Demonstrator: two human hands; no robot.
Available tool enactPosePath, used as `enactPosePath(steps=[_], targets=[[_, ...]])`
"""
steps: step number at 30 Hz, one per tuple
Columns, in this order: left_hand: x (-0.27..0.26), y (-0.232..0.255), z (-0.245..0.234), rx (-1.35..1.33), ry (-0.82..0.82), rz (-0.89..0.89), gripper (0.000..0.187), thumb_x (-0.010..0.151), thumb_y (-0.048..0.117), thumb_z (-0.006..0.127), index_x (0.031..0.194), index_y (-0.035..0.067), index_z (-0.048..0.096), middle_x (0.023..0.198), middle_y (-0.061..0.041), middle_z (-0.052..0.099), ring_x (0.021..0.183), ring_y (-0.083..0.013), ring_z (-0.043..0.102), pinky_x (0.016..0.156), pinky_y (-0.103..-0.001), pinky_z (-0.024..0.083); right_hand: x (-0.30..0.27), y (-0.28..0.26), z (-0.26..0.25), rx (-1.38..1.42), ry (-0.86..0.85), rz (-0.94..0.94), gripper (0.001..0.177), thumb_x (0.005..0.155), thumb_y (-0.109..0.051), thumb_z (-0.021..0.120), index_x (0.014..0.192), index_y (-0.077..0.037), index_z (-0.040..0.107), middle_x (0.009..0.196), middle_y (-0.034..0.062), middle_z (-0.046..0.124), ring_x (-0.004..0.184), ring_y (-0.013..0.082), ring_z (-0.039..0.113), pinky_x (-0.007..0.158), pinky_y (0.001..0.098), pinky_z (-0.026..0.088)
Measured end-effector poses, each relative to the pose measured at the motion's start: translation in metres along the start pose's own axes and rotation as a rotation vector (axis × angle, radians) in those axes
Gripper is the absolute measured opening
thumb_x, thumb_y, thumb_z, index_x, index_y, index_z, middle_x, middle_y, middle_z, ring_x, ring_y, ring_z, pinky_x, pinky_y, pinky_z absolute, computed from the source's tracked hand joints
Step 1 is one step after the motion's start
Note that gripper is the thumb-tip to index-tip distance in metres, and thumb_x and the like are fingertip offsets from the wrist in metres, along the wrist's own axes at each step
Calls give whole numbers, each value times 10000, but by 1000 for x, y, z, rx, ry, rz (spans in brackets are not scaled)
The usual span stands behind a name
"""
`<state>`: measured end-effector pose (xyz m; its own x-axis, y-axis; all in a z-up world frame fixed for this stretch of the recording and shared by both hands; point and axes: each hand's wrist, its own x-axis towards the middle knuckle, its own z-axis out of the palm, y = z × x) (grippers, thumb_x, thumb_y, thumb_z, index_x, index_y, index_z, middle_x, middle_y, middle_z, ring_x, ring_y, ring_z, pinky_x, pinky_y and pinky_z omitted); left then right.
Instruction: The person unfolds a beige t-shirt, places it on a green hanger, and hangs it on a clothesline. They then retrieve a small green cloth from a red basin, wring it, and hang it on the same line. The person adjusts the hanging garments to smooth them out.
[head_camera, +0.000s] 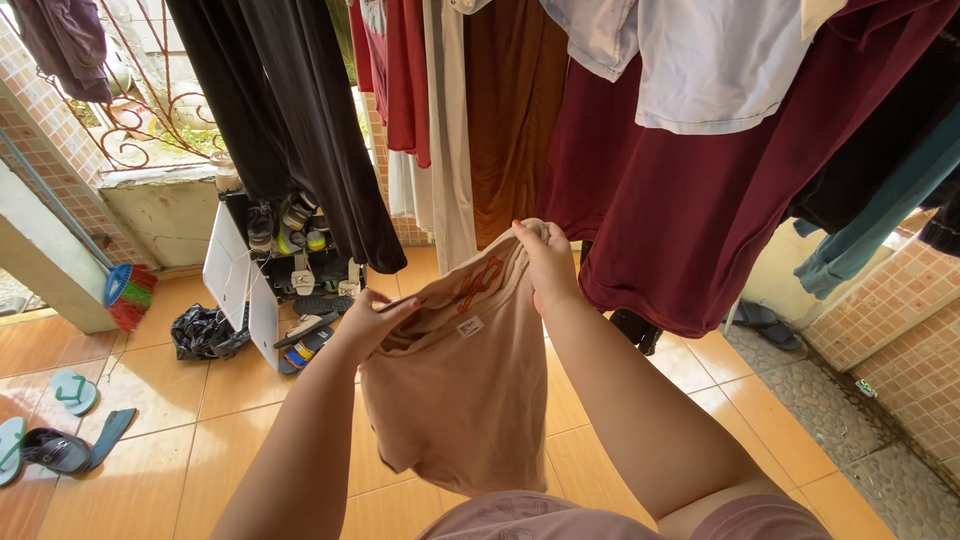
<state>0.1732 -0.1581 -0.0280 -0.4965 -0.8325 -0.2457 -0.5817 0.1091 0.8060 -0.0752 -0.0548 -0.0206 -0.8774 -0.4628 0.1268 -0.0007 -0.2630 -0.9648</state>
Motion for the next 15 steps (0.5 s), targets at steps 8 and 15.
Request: enactPosePath(steps=[8, 15], targets=[[104, -60, 19, -4, 179, 173, 327, 948, 458, 598, 1095, 212, 756, 1049, -117, 756, 1136, -349, 669, 935, -482, 527, 11, 35, -22, -353, 70, 48, 483, 759, -377, 832, 1160, -128, 726, 1033, 33, 717, 1087, 165, 651, 968, 341, 486], [86, -43, 4, 349, 243, 645, 160, 912, 127, 658, 1046, 104, 742, 1021, -115, 605, 970, -400, 683, 771, -485, 604, 36, 69, -50, -608, 159, -123, 432, 854, -513, 761, 689, -128, 659, 663, 41, 671, 773, 257, 689, 740, 358, 526]])
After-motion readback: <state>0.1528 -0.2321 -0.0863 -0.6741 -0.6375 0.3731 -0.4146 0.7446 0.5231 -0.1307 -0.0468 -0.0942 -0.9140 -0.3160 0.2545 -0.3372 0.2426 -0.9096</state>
